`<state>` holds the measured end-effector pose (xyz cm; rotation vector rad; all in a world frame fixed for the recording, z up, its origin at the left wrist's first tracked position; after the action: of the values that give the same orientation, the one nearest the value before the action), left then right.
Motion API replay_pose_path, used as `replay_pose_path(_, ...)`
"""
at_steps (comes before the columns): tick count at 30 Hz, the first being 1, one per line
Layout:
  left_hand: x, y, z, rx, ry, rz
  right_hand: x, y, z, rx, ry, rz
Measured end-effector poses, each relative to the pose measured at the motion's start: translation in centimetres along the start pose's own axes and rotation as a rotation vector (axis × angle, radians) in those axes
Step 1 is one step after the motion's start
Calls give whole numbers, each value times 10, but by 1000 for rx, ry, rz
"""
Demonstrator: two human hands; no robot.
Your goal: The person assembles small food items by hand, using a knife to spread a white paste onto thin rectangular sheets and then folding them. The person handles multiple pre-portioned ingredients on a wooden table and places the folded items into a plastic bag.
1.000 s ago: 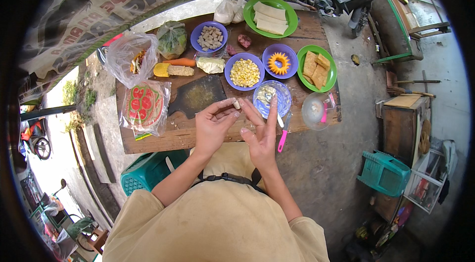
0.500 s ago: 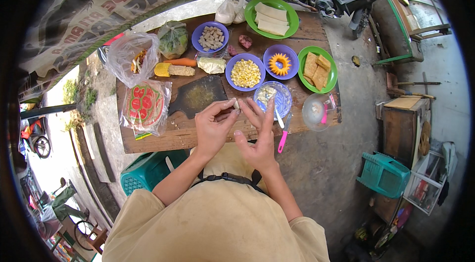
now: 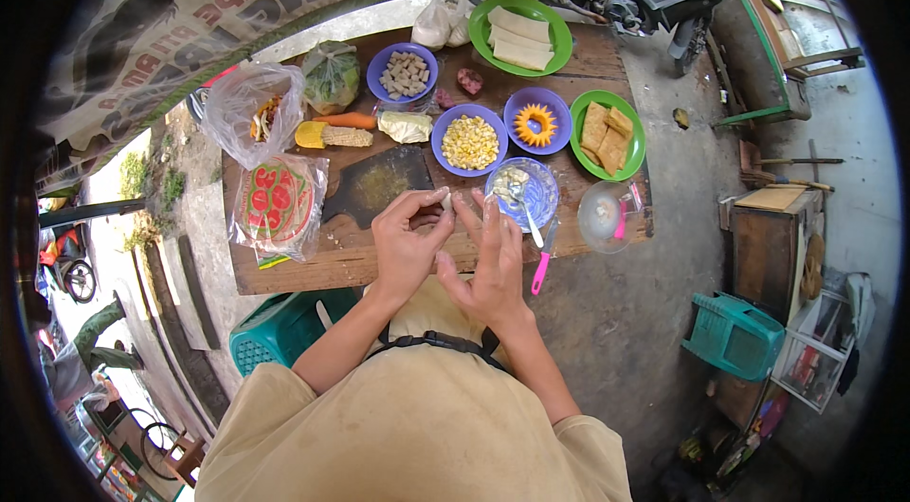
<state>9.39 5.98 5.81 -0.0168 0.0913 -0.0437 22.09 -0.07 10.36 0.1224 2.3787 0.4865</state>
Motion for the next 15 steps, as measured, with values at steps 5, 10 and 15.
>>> replay_pose_path(5, -4, 2, -2, 6, -22, 10, -11, 5, 21, 152, 231, 129)
replay_pose_path(10, -6, 3, 5, 70, 21, -4, 4, 4, 53, 539, 644, 178)
replay_pose_path(15, -11, 2, 20, 247, 179, 21, 31, 21, 59, 610, 826, 77)
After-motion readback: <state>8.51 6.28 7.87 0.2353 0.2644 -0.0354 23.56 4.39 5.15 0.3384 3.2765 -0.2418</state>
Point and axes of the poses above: each hand's wrist, its own y-axis towards the middle knuckle, its own x-axis out of the palm, z = x × y, the point moved 10 cm from there along y, towards the middle knuckle, and after that the axes turned 2 degrees about -y, right-handed, at the moved point
